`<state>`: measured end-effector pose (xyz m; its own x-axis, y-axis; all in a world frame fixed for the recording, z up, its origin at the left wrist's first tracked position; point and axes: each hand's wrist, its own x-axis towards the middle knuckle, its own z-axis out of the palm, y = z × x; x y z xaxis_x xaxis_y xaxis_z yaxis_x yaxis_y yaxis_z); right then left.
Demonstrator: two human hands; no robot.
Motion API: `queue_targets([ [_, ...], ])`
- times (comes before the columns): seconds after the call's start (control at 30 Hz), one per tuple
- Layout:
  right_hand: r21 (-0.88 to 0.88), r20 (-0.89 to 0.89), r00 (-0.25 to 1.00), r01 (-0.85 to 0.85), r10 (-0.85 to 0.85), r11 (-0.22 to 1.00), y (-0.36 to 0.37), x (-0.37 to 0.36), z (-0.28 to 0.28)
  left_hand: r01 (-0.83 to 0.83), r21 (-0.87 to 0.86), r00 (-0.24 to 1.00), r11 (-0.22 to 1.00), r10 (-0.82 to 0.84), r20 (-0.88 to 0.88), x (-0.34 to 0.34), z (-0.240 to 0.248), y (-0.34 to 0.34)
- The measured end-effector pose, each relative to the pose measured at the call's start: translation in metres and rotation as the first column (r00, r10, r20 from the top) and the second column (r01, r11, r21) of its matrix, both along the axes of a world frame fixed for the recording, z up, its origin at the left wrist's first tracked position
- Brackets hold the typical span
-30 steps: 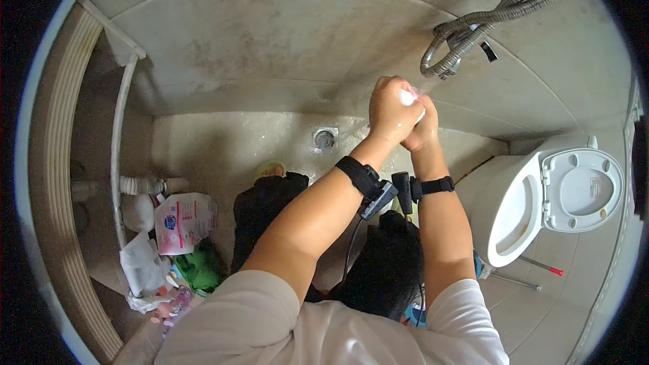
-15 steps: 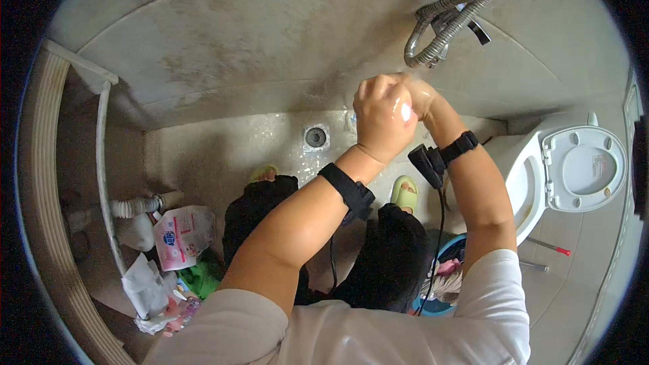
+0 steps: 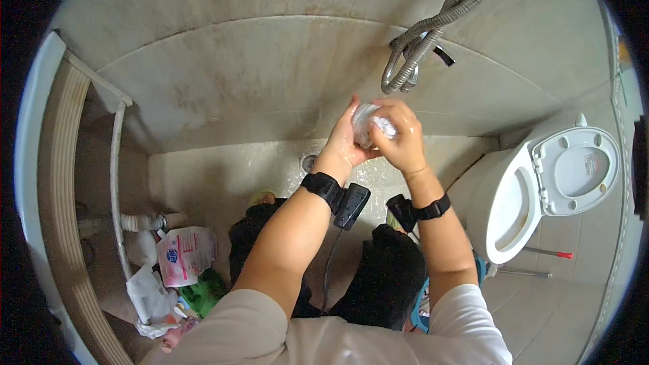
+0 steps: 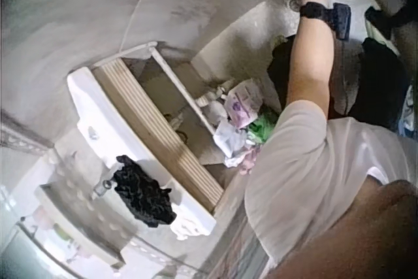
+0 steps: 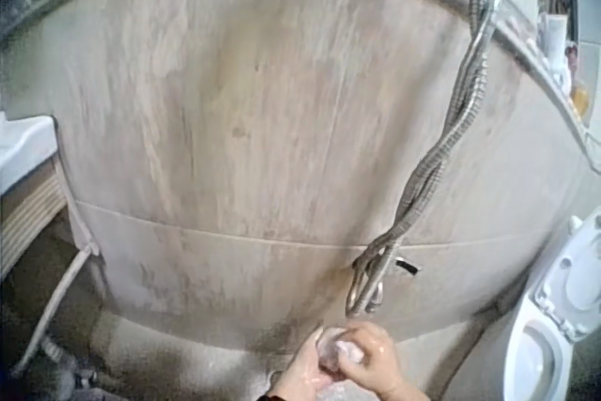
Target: The person washes and wrings out different pieces of clothing one at a time under running water by hand.
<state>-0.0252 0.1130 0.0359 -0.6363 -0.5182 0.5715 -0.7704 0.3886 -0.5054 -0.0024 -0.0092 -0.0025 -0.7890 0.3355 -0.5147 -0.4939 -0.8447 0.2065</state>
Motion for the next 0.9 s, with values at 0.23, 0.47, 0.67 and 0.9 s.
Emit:
queue_targets([
  [0.23,-0.621,0.732,0.651,0.516,0.2,0.591,-0.016,-0.012,-0.05,-0.537,-0.056,0.829,0.841,0.515,-0.216,-0.024,-0.027,0.019],
  [0.47,-0.639,0.701,0.254,0.639,0.667,0.428,-0.023,-0.023,-0.057,-0.608,-0.777,0.789,0.162,0.235,-0.568,-0.009,0.0,0.012],
  [0.67,-0.557,0.664,-0.073,0.615,0.744,0.558,-0.011,-0.038,-0.066,-0.684,-0.724,0.729,-0.093,-0.064,-0.681,-0.01,0.006,0.014],
  [0.9,-0.456,0.862,0.114,0.601,0.495,0.656,0.005,-0.02,-0.049,-0.572,-0.69,0.783,0.444,0.045,-0.62,-0.008,-0.021,0.008],
])
